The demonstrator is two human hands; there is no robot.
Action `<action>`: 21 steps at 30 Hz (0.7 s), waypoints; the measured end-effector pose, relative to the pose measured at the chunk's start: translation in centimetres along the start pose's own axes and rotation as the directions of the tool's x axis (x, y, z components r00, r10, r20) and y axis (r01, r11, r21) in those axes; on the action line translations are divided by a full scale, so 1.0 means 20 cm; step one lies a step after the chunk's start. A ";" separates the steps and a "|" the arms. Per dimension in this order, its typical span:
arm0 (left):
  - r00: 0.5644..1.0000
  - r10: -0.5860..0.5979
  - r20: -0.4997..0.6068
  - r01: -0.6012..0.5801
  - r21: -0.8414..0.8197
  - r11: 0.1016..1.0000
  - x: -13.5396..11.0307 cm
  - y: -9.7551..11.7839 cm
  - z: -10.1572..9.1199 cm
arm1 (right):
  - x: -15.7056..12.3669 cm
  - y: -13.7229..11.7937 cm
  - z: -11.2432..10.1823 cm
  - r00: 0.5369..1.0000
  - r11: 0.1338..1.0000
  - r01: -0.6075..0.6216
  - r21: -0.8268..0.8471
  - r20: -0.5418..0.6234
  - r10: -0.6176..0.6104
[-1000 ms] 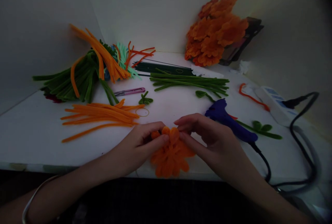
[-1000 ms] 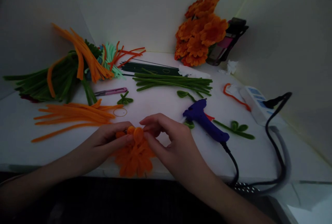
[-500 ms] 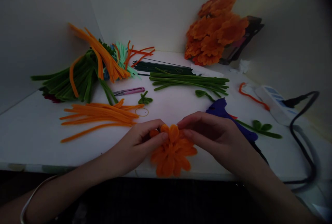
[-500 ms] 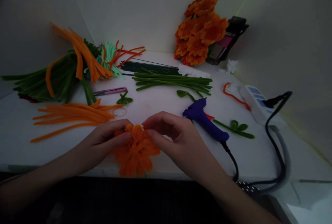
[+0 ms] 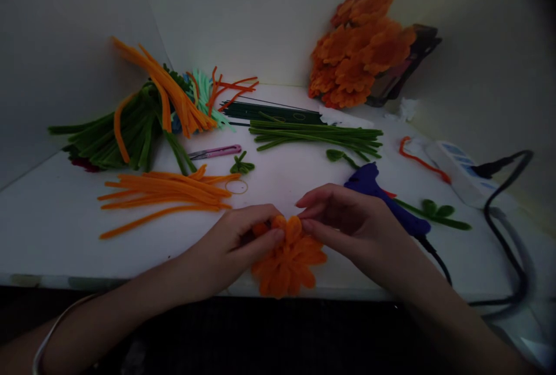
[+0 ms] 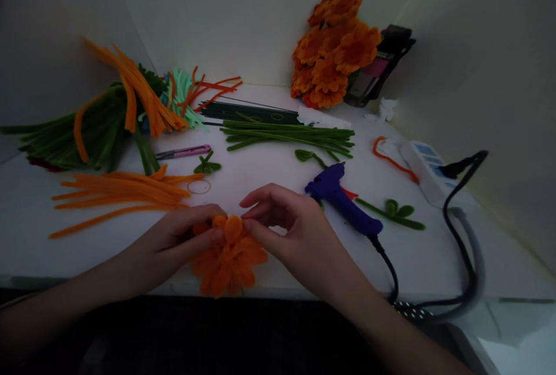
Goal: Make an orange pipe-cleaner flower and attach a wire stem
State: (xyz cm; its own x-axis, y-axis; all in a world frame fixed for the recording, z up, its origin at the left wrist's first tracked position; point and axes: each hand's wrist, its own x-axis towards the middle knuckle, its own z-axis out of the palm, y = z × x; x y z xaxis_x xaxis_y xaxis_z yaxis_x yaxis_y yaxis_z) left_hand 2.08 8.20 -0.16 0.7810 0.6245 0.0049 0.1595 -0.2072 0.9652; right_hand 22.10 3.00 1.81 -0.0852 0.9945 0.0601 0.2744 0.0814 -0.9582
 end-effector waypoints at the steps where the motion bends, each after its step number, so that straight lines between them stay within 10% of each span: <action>1: 1.000 -0.009 -0.002 0.009 -0.006 1.000 0.00 0.00 0.00 | 0.00 0.00 0.00 1.000 1.000 0.002 -0.002 -0.001 -0.002; 21: 0.993 -0.035 -0.117 -0.003 -0.313 0.950 0.03 -0.04 0.00 | 0.01 0.00 -0.02 0.942 0.993 0.111 0.030 -0.321 -0.096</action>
State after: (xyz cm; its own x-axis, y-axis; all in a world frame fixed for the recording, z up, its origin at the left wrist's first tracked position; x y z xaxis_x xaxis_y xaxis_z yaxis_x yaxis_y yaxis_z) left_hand 2.53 8.75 -1.02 0.6992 0.7149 0.0013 -0.0399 0.0372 0.9985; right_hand 22.36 3.32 1.91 0.2010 0.9502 0.2380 0.2344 0.1893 -0.9535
